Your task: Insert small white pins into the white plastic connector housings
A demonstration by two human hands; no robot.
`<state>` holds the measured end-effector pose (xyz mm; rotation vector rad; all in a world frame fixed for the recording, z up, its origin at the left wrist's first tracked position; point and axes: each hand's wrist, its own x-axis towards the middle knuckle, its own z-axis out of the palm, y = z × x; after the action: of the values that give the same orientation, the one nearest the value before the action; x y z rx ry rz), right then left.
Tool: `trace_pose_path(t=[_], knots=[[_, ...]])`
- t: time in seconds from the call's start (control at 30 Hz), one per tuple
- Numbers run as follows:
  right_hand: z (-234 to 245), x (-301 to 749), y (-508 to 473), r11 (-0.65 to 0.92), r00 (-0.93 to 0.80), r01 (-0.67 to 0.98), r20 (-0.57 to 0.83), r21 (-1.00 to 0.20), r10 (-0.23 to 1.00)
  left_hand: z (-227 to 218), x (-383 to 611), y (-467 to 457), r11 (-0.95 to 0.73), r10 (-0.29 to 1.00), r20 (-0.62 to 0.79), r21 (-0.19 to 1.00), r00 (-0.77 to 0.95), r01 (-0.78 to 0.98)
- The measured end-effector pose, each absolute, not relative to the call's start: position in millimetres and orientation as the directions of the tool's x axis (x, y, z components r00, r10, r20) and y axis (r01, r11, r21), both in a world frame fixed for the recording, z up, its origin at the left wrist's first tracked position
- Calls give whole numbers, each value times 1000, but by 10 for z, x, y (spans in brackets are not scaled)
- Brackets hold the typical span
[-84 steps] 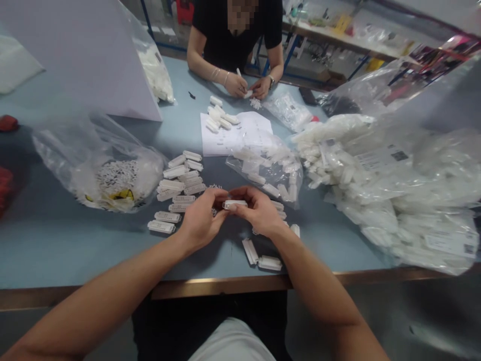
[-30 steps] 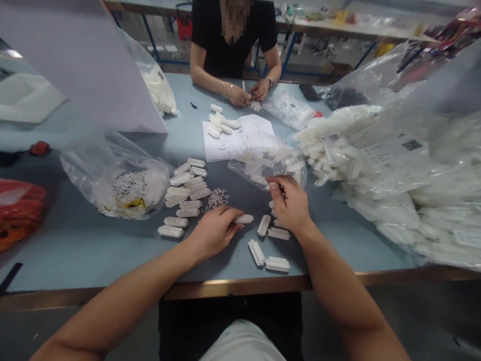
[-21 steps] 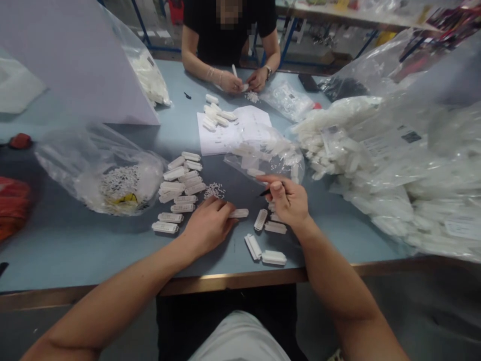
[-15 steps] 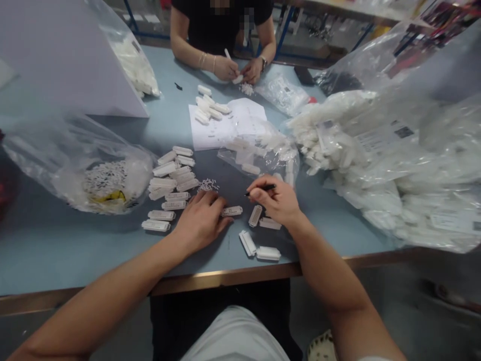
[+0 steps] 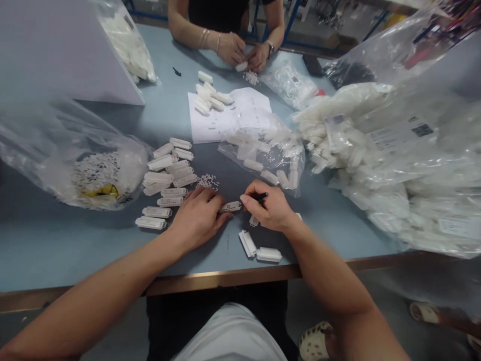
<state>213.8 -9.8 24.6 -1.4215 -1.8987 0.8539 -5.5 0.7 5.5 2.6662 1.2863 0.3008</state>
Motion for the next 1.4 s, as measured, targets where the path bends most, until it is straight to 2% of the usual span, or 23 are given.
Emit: trace_pose_path(t=[0.5, 1.4], knots=[[221, 2116, -112, 232, -265, 611, 81, -757, 961, 47, -49, -4, -617, 782, 115, 280, 612, 736], [203, 2127, -129, 283, -306, 640, 101, -715, 947, 49, -39, 3, -627, 773, 106, 279, 626, 727]])
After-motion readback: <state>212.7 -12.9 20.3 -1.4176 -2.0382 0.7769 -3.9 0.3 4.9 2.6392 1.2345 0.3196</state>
